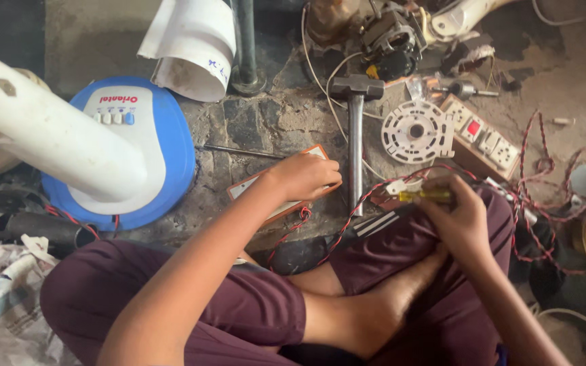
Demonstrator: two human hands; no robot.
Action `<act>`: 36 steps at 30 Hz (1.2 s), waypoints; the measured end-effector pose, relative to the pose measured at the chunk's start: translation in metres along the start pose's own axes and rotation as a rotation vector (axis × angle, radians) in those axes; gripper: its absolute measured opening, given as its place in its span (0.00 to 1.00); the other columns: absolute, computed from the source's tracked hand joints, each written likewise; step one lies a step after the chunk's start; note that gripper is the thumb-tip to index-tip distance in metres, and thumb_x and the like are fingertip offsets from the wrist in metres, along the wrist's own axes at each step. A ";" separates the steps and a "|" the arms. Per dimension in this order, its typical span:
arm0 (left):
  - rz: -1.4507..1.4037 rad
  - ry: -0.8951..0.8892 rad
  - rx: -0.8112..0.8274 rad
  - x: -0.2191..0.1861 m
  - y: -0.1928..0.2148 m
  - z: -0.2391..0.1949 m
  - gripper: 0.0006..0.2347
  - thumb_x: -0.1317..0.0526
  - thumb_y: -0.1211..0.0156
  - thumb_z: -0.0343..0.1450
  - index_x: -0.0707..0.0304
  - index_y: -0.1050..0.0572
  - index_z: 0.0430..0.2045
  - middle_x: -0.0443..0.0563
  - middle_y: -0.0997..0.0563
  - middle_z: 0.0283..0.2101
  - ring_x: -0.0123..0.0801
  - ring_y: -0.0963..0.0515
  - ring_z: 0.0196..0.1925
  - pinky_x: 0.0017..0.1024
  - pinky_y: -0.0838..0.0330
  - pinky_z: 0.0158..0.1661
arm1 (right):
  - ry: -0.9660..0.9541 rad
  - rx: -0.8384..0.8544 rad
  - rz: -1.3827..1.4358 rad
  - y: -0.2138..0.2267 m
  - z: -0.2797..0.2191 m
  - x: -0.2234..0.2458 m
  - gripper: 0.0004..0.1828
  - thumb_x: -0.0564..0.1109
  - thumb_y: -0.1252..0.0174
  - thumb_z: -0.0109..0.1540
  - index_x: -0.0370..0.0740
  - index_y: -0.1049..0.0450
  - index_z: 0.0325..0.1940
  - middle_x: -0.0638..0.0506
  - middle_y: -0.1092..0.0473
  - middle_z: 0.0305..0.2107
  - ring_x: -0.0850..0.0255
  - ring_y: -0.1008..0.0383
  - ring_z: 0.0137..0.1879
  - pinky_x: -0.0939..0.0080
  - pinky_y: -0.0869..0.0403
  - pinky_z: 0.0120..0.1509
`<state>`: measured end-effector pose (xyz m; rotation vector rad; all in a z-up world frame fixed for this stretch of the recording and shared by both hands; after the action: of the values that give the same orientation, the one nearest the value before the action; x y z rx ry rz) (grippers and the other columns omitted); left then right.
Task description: The person applies lubricant to a fan motor, inserts a shaft, and then uses a screwdriver to work on the internal wiring of an extension board. The person is sitting on the floor in a cluttered workshop environment.
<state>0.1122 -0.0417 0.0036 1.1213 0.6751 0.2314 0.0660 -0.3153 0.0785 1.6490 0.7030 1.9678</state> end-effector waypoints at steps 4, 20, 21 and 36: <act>-0.043 0.053 0.008 0.007 0.003 0.004 0.06 0.60 0.35 0.64 0.62 0.22 0.28 0.51 0.22 0.36 0.47 0.18 0.41 0.43 0.23 0.41 | -0.095 0.000 0.147 -0.007 -0.015 -0.026 0.14 0.38 0.33 0.59 0.35 0.25 0.47 0.51 0.24 0.38 0.68 0.26 0.45 0.67 0.26 0.51; 0.011 0.107 -0.017 0.007 0.001 0.000 0.10 0.58 0.34 0.66 0.64 0.24 0.33 0.53 0.25 0.41 0.47 0.20 0.48 0.43 0.23 0.44 | -0.003 -0.138 0.047 -0.020 -0.035 -0.011 0.13 0.39 0.31 0.61 0.35 0.25 0.47 0.49 0.22 0.39 0.66 0.22 0.47 0.65 0.25 0.54; 0.041 0.139 -0.019 0.008 0.000 0.000 0.11 0.57 0.33 0.67 0.66 0.25 0.32 0.54 0.25 0.41 0.47 0.21 0.48 0.43 0.23 0.44 | 0.010 -0.146 0.024 -0.020 -0.035 -0.010 0.13 0.39 0.31 0.61 0.34 0.25 0.47 0.48 0.23 0.39 0.65 0.22 0.46 0.64 0.25 0.54; -0.270 0.714 -0.436 0.119 -0.013 0.032 0.06 0.64 0.32 0.62 0.63 0.20 0.29 0.57 0.15 0.33 0.48 0.15 0.39 0.41 0.24 0.40 | 0.075 -0.209 -0.075 -0.025 -0.032 -0.005 0.17 0.36 0.32 0.57 0.34 0.26 0.49 0.45 0.25 0.42 0.57 0.21 0.48 0.61 0.24 0.51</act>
<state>0.2221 -0.0125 -0.0445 0.4991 1.3239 0.5291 0.0361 -0.3019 0.0535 1.4128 0.5560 1.9845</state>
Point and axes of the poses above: each hand's wrist, its own z-axis towards the middle knuckle, its own y-axis out of the back of the hand, x = y × z, the point moved 5 cm from there along z, towards the middle knuckle
